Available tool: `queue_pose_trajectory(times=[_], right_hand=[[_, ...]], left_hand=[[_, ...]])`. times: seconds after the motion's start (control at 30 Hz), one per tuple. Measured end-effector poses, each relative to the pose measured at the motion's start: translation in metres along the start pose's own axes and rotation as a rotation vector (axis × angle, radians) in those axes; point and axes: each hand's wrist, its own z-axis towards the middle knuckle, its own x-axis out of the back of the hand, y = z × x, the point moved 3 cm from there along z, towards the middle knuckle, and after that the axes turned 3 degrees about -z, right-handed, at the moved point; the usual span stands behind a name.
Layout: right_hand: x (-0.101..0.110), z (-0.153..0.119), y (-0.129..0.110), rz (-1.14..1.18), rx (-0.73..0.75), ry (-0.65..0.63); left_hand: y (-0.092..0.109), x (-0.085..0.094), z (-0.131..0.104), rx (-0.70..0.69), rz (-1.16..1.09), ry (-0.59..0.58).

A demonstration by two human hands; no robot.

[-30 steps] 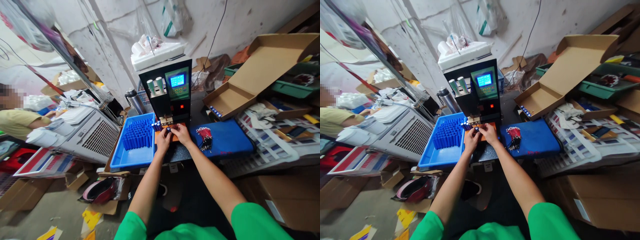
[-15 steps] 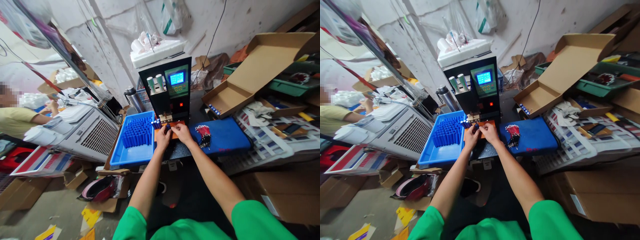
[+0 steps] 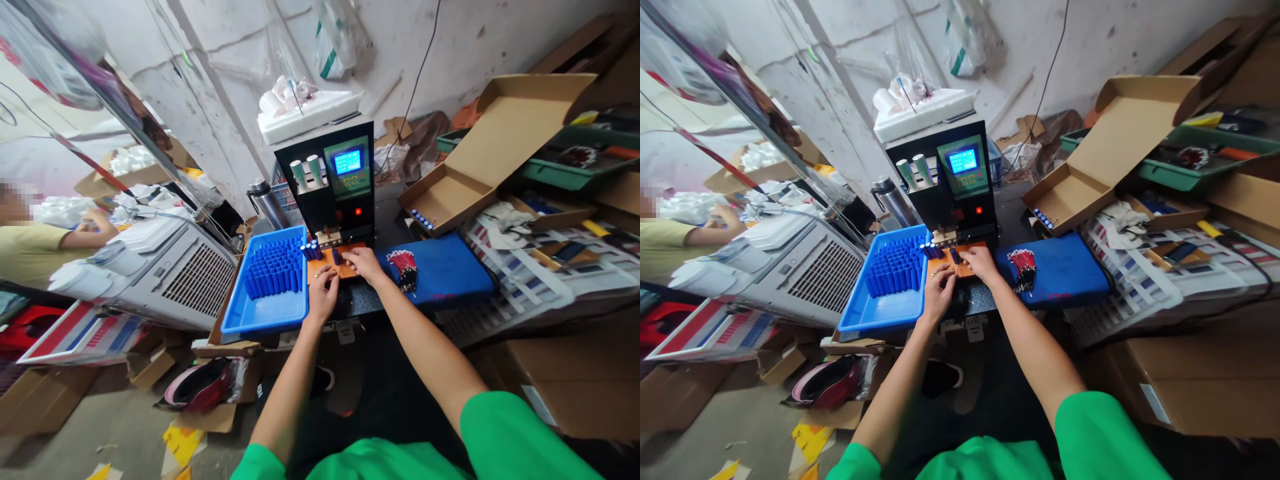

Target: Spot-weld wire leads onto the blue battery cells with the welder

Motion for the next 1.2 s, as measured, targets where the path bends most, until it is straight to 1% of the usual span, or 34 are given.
queue_pose_trajectory(times=[0.1, 0.27, 0.37, 0.43, 0.53, 0.6, 0.67, 0.77, 0.83, 0.87, 0.93, 1.0, 1.03, 1.1, 1.17, 1.2], right_hand=[[0.0, 0.001, 0.0, 0.045, -0.027, 0.009], [0.0, 0.001, -0.001, 0.092, -0.021, -0.005], [0.001, -0.002, -0.002, 0.05, 0.016, -0.068], [0.0, -0.005, -0.004, -0.021, 0.078, -0.132], [-0.001, -0.011, -0.008, -0.106, 0.197, -0.233], [-0.002, -0.013, -0.01, -0.123, 0.246, -0.293], [-0.002, -0.014, -0.01, -0.135, 0.272, -0.318], [-0.001, -0.013, -0.009, -0.153, 0.273, -0.326], [0.0, -0.011, -0.008, -0.155, 0.256, -0.322], [0.001, -0.011, -0.007, -0.148, 0.245, -0.307], [0.003, -0.01, -0.006, -0.107, 0.211, -0.253], [0.005, -0.01, -0.005, -0.023, 0.153, -0.195], [0.006, -0.01, -0.004, 0.026, 0.121, -0.171], [0.006, -0.009, -0.003, 0.115, 0.077, -0.13], [0.006, -0.008, -0.003, 0.183, 0.058, -0.09], [0.005, -0.008, -0.003, 0.211, 0.051, -0.072]], left_hand=[[0.0, -0.003, -0.005, -0.035, 0.051, -0.018], [-0.002, -0.007, 0.0, -0.023, 0.103, -0.009], [-0.002, -0.006, 0.004, -0.004, 0.096, -0.02], [-0.001, -0.004, 0.008, -0.003, 0.089, -0.051], [0.003, -0.003, 0.017, -0.014, 0.093, -0.139], [0.004, -0.004, 0.022, -0.009, 0.106, -0.192], [0.004, -0.004, 0.026, 0.002, 0.118, -0.219], [0.005, -0.005, 0.027, -0.003, 0.12, -0.239], [0.006, -0.004, 0.024, -0.01, 0.116, -0.221], [0.007, -0.003, 0.023, -0.013, 0.11, -0.192], [0.009, 0.001, 0.02, -0.031, 0.106, -0.109], [0.011, 0.002, 0.02, -0.077, 0.13, -0.062], [0.011, 0.001, 0.021, -0.107, 0.152, -0.068], [0.011, -0.003, 0.024, -0.161, 0.19, -0.14], [0.007, -0.009, 0.029, -0.18, 0.202, -0.224], [0.005, -0.011, 0.03, -0.176, 0.199, -0.248]])
